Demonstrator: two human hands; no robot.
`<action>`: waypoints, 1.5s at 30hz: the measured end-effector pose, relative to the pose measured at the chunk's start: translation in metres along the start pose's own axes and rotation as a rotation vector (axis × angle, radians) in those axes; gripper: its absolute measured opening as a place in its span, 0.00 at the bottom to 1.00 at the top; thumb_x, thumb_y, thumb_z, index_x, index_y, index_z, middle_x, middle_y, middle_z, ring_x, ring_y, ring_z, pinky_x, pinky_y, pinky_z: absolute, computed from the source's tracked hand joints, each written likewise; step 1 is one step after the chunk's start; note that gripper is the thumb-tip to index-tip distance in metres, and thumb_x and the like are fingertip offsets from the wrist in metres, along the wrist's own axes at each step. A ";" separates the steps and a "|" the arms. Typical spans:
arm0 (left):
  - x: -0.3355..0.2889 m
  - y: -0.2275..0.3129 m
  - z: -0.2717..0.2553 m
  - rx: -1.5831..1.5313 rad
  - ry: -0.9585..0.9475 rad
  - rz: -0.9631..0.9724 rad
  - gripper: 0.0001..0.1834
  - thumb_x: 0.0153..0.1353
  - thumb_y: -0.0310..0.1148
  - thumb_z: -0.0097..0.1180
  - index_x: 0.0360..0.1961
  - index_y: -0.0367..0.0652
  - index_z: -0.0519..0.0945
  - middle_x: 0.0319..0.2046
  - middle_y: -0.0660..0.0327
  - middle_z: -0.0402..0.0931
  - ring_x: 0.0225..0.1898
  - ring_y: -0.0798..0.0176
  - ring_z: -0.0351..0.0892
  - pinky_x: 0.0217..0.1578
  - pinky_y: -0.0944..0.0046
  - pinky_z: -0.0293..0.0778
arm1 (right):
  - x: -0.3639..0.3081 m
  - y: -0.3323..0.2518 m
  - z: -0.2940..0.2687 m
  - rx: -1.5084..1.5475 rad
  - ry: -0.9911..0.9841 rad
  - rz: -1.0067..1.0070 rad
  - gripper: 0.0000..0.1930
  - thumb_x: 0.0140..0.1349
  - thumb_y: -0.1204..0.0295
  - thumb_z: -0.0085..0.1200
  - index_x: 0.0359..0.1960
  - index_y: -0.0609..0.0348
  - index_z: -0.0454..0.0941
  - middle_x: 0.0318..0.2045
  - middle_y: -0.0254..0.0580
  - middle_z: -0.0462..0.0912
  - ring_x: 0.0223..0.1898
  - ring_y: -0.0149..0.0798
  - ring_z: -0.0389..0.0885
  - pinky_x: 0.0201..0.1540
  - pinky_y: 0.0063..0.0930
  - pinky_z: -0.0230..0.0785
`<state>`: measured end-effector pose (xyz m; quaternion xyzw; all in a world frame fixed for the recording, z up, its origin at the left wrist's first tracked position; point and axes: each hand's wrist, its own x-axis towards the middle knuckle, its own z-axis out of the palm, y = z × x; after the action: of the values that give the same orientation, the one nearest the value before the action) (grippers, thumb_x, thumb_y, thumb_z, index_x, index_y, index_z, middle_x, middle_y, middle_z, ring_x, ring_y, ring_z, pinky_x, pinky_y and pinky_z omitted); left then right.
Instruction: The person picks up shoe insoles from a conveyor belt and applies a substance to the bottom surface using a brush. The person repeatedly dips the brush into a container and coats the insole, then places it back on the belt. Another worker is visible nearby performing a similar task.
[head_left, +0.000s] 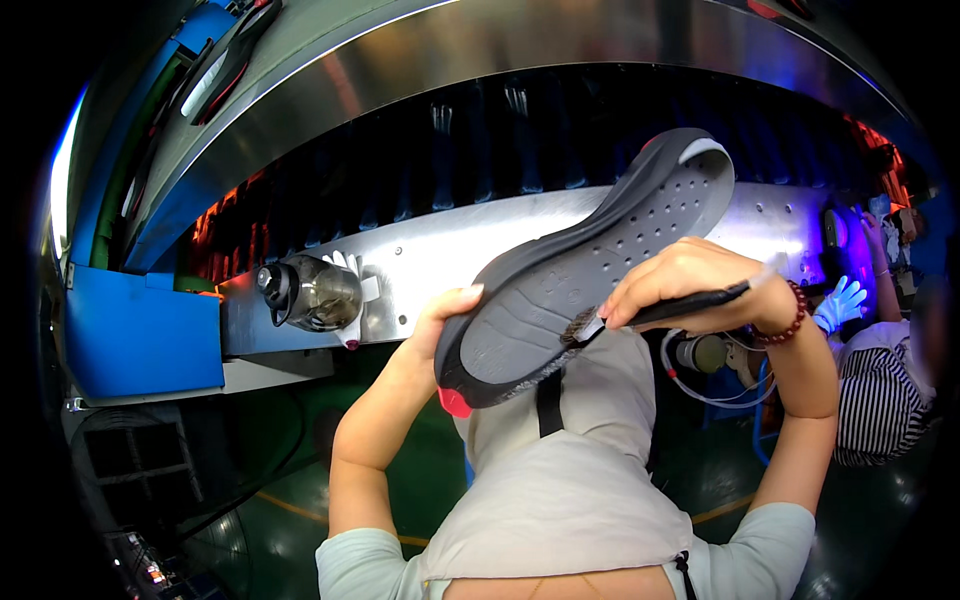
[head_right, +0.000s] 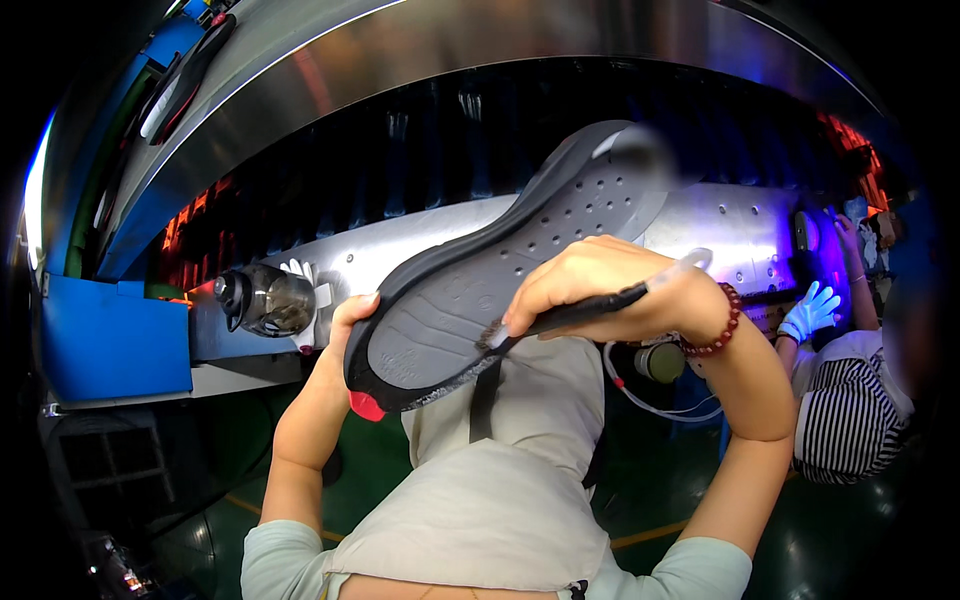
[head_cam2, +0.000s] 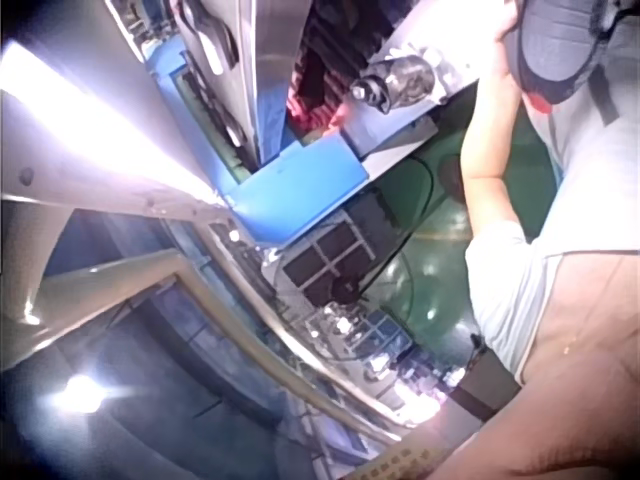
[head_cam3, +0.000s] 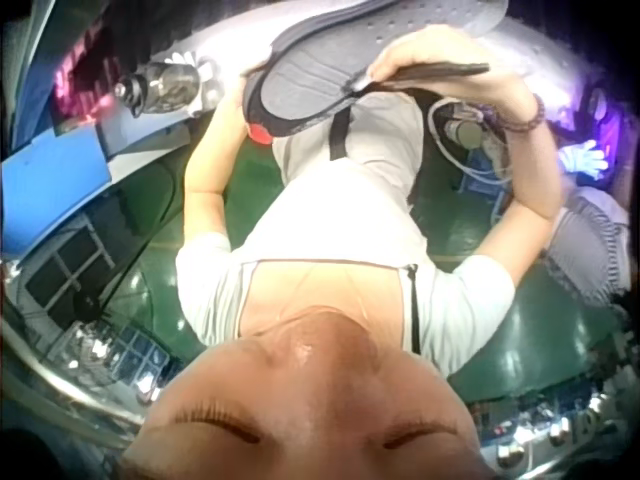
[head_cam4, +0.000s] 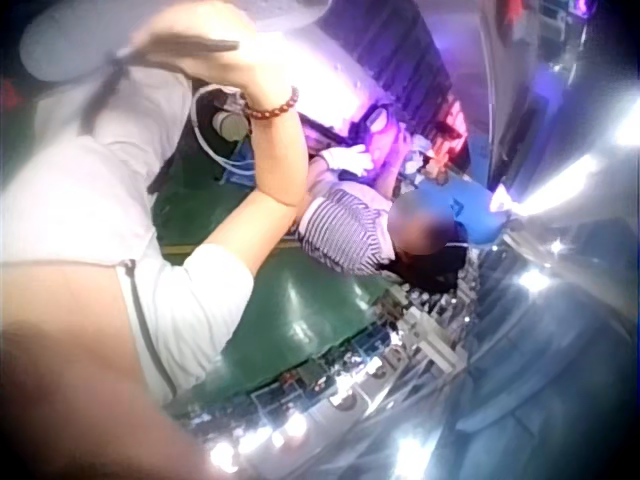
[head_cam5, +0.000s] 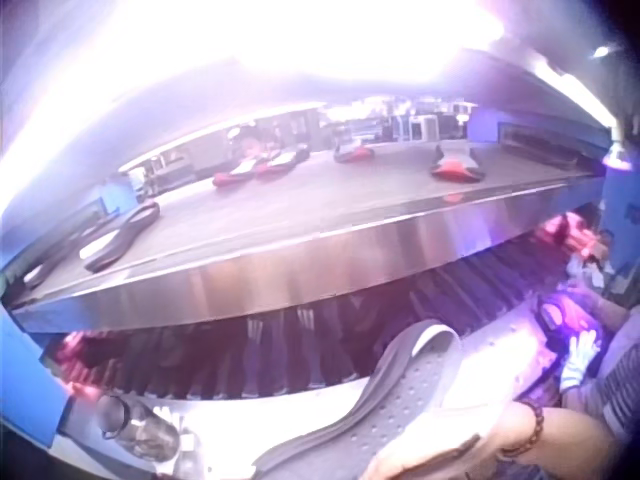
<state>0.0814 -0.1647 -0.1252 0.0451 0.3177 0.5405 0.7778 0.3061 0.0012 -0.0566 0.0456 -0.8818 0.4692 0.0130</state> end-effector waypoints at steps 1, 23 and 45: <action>-0.003 -0.001 0.002 0.018 0.000 -0.005 0.24 0.49 0.37 0.49 0.43 0.27 0.69 0.38 0.47 0.73 0.37 0.57 0.75 0.40 0.64 0.72 | -0.003 0.011 0.005 0.018 -0.010 -0.039 0.10 0.46 0.78 0.53 0.32 0.60 0.75 0.33 0.42 0.78 0.36 0.43 0.76 0.36 0.30 0.69; 0.082 0.009 -0.080 -0.281 -0.456 0.359 0.32 0.55 0.54 0.37 0.56 0.46 0.59 0.55 0.56 0.59 0.54 0.52 0.60 0.54 0.52 0.55 | 0.012 -0.032 0.017 0.138 0.554 -0.138 0.13 0.45 0.81 0.57 0.35 0.65 0.76 0.35 0.47 0.78 0.39 0.37 0.77 0.43 0.25 0.69; 0.136 -0.044 -0.046 0.058 -0.125 0.347 0.52 0.41 0.76 0.22 0.57 0.46 0.58 0.53 0.57 0.61 0.54 0.58 0.61 0.53 0.58 0.58 | 0.059 0.089 0.066 0.407 1.268 0.198 0.08 0.50 0.81 0.53 0.33 0.67 0.76 0.32 0.41 0.79 0.31 0.25 0.75 0.36 0.16 0.67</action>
<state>0.1210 -0.0773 -0.2408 0.1551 0.2718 0.6532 0.6895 0.2405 -0.0075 -0.1633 -0.3185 -0.5975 0.5610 0.4763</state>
